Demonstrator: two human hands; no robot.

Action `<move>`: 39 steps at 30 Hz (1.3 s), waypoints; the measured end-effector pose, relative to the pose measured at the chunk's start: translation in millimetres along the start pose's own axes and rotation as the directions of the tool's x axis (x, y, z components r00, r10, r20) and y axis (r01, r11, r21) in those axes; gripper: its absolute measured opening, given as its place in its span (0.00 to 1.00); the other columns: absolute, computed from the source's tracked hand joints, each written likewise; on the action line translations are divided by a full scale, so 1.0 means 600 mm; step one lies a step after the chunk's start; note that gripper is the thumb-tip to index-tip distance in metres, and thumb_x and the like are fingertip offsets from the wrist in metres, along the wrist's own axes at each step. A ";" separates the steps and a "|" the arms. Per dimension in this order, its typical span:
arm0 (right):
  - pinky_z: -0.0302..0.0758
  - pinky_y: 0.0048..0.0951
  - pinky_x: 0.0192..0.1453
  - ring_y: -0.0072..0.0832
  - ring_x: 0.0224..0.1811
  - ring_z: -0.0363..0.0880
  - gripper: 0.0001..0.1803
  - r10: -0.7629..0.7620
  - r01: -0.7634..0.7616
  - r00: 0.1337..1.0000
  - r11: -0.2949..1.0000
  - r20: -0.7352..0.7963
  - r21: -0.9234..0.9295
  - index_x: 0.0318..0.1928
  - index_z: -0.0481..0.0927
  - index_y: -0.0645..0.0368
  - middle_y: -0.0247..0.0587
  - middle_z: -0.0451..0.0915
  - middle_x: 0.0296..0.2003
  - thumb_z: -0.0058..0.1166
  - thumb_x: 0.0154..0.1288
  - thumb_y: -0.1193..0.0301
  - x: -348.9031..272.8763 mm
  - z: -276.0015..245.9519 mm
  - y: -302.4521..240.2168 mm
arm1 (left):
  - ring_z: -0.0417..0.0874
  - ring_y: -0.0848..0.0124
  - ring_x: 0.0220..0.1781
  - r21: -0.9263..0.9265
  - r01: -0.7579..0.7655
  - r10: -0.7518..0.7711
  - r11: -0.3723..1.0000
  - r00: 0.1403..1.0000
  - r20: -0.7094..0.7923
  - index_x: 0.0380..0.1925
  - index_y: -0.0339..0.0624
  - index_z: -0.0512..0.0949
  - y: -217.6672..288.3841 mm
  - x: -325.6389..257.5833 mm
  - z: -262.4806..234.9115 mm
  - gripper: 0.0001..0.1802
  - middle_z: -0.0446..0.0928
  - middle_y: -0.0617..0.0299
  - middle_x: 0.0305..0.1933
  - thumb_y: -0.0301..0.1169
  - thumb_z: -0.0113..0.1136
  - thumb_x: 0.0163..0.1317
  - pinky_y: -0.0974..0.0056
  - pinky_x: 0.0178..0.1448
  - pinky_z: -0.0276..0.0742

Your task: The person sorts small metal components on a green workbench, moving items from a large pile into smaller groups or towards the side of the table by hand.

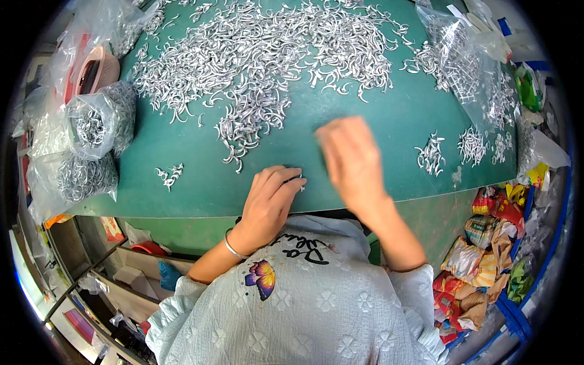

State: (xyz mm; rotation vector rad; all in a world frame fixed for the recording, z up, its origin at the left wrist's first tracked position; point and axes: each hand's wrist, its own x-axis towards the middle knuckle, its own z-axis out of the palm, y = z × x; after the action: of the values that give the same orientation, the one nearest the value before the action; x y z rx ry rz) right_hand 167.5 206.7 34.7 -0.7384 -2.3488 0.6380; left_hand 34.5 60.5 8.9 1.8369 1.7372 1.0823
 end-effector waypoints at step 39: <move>0.53 0.61 0.73 0.58 0.74 0.50 0.31 0.071 -0.009 0.987 0.916 0.141 -0.400 0.64 0.72 0.49 0.52 0.59 0.69 0.64 0.61 0.58 0.088 0.029 0.079 | 0.74 0.50 0.63 0.006 0.111 -0.112 0.994 0.994 0.010 0.44 0.34 0.79 0.014 -0.013 -0.009 0.15 0.73 0.51 0.53 0.14 0.60 0.55 0.41 0.70 0.66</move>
State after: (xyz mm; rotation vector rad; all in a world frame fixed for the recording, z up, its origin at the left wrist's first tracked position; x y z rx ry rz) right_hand 137.3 270.2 15.0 -0.9452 -2.6495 0.2333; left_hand 36.7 50.4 16.2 1.7229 1.8149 1.0238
